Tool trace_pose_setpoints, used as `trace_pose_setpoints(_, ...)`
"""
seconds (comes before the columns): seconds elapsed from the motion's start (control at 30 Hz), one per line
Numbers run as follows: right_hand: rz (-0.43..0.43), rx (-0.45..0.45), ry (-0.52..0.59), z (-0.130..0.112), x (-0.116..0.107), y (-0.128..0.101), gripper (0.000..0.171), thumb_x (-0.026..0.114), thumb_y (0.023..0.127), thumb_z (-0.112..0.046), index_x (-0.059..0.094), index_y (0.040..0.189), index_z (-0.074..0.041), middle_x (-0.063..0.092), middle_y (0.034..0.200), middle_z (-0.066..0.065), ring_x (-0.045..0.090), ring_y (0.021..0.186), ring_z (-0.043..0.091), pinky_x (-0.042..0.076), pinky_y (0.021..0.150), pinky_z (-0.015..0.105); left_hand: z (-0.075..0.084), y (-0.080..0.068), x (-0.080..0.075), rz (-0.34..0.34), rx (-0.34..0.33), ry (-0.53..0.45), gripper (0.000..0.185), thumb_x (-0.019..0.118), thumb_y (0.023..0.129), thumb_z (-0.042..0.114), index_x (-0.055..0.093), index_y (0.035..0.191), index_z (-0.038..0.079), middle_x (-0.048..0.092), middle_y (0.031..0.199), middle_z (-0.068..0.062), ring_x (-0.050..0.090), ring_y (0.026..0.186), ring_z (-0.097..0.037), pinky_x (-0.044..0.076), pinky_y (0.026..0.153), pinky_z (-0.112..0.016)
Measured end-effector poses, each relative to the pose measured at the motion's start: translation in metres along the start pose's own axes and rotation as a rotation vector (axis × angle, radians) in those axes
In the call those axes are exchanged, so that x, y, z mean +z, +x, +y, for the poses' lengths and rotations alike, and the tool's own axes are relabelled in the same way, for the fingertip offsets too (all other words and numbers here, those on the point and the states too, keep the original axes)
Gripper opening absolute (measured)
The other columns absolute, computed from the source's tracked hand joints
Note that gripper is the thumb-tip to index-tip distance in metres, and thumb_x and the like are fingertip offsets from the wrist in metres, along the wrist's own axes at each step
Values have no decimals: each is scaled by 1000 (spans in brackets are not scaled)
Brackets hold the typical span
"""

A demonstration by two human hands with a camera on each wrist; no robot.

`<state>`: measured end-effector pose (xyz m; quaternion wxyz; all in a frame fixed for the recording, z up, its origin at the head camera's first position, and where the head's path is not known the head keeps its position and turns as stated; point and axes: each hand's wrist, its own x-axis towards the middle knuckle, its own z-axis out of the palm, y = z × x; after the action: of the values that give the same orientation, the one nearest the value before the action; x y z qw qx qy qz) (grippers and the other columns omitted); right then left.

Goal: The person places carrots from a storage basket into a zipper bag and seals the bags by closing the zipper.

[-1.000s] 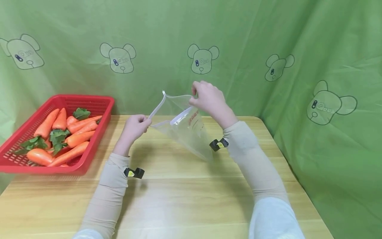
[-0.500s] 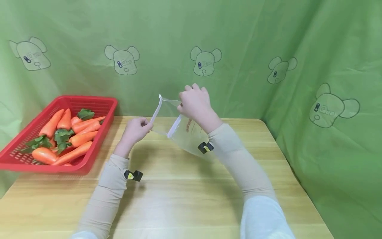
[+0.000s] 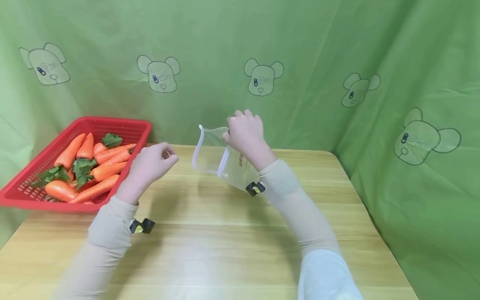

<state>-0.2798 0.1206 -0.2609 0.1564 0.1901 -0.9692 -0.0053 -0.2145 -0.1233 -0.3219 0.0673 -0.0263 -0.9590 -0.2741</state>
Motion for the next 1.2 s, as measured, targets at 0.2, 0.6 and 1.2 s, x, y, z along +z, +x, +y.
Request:
trace_pose_setpoints(0.2,40,-19,20,-4,6,2,13,53,77,-19,54,66,-13,56,81,5,46,76,25,45,67,38,-20,-10,-32,38,-6,69,30,52,87,34,64,104,13,71,98,-9,65,88,-27,50,72,-43)
trace_pose_setpoints(0.6,18,-5,44,-6,6,6,14,52,78,-18,50,64,-14,53,81,5,45,77,24,43,67,37,-72,-2,-87,14,14,165,30,50,90,31,60,108,9,65,100,-13,58,90,-30,46,78,-48)
trace_pose_setpoints(1.2,22,-5,49,-4,9,4,11,53,78,-20,56,70,-13,54,82,4,46,78,24,43,68,37,-149,41,-101,-222,135,225,42,66,88,34,56,119,7,60,120,-19,56,113,-34,46,94,-56)
